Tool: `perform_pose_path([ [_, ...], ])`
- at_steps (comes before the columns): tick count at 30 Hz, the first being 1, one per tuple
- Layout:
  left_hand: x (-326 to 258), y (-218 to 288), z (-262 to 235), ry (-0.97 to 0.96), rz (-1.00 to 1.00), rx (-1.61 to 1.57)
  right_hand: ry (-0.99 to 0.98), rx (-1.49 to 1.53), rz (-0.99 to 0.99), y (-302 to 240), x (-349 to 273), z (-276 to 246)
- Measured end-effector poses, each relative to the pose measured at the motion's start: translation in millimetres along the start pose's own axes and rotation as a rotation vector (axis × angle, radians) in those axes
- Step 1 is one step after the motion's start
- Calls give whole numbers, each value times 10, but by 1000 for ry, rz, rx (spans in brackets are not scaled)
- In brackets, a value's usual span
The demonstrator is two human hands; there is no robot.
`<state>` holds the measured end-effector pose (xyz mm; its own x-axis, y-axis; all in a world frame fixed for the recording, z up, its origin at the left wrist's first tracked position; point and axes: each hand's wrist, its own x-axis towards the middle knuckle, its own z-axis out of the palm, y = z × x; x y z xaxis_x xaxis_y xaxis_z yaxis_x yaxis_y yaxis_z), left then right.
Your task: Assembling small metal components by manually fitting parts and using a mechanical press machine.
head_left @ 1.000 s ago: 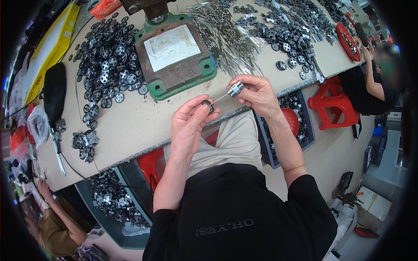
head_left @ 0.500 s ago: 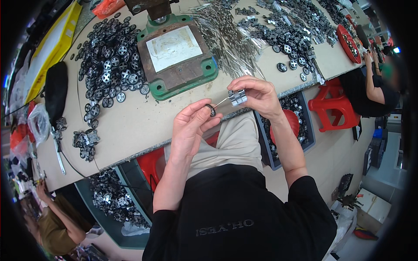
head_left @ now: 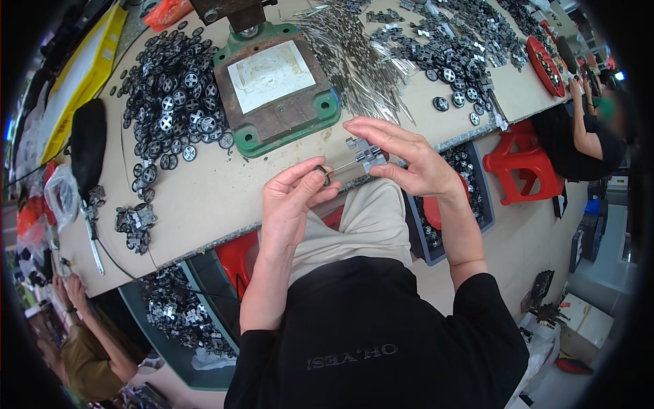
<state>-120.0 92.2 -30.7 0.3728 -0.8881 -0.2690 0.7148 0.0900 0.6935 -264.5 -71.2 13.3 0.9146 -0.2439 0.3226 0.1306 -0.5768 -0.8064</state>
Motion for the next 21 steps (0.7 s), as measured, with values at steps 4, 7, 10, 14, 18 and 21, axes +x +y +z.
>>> perform_pose_path([
  [4,-36,-25,49,40,90,78,-15,1,19,3,-10,5],
  [7,-34,22,20,3,-41,-6,-23,-7,20,-42,-24,-6],
  [10,-25,-2,5,36,-17,41,-40,-25,41,-79,-33,-18],
  [14,-85,10,96,84,214,384,-39,-81,58,-63,-57,-9],
  [18,-55,26,65,34,-34,106,-39,15,47,-99,-72,-14],
  [21,-79,5,124,94,72,234,-31,-117,148,-136,-68,6],
])
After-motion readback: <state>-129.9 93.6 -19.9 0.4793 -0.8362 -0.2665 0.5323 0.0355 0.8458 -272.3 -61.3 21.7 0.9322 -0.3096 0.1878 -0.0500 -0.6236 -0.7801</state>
